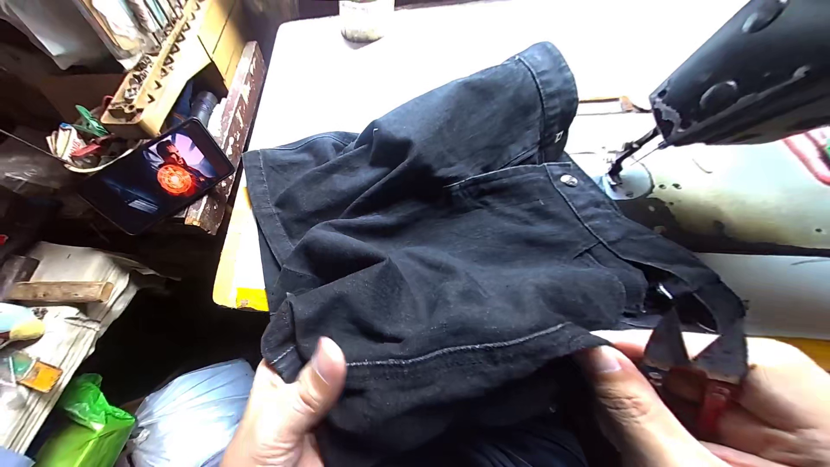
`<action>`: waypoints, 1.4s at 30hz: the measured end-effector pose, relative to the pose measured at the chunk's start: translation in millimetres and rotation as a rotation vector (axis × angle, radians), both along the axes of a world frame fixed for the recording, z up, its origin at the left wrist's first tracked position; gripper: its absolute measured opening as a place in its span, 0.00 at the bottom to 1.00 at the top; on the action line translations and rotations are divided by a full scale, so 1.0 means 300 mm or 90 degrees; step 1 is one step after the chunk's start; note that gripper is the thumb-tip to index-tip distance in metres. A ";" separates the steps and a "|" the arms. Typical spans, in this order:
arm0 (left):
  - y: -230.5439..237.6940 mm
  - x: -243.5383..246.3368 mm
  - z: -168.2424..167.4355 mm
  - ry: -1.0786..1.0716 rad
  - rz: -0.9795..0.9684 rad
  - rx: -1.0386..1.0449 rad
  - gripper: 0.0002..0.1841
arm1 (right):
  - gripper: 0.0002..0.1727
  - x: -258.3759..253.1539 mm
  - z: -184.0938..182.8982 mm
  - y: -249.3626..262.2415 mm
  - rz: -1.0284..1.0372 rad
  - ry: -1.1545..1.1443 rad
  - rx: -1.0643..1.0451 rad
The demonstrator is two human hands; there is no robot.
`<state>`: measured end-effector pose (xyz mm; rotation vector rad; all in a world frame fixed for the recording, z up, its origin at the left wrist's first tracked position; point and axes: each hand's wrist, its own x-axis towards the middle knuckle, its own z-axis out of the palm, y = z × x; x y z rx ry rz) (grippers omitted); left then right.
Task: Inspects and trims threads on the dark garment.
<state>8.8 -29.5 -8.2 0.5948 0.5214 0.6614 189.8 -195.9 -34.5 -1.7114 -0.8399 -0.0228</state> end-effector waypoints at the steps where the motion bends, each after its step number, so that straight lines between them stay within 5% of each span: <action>1: -0.016 0.007 0.003 0.030 -0.004 0.011 0.16 | 0.04 -0.006 -0.002 -0.001 0.004 -0.008 -0.005; 7: -0.048 0.060 -0.007 0.178 -0.132 0.126 0.32 | 0.03 -0.026 -0.016 -0.024 0.040 -0.034 -0.042; 17: 0.073 0.032 -0.113 0.257 -0.371 0.237 0.17 | 0.07 -0.041 -0.043 -0.033 -0.010 -0.133 -0.044; 24: 0.016 0.054 -0.127 0.062 -0.203 0.036 0.10 | 0.07 -0.038 -0.062 -0.034 -0.034 -0.150 -0.046; 31: -0.012 0.091 -0.073 0.101 -0.180 0.017 0.11 | 0.07 -0.053 -0.072 -0.054 -0.036 -0.160 -0.078; 36: 0.005 0.078 -0.051 0.061 -0.293 0.025 0.15 | 0.07 -0.058 -0.075 -0.053 -0.039 -0.149 -0.075; 42: -0.039 0.110 -0.036 0.148 -0.166 -0.001 0.14 | 0.05 -0.051 -0.071 -0.050 -0.005 -0.089 -0.071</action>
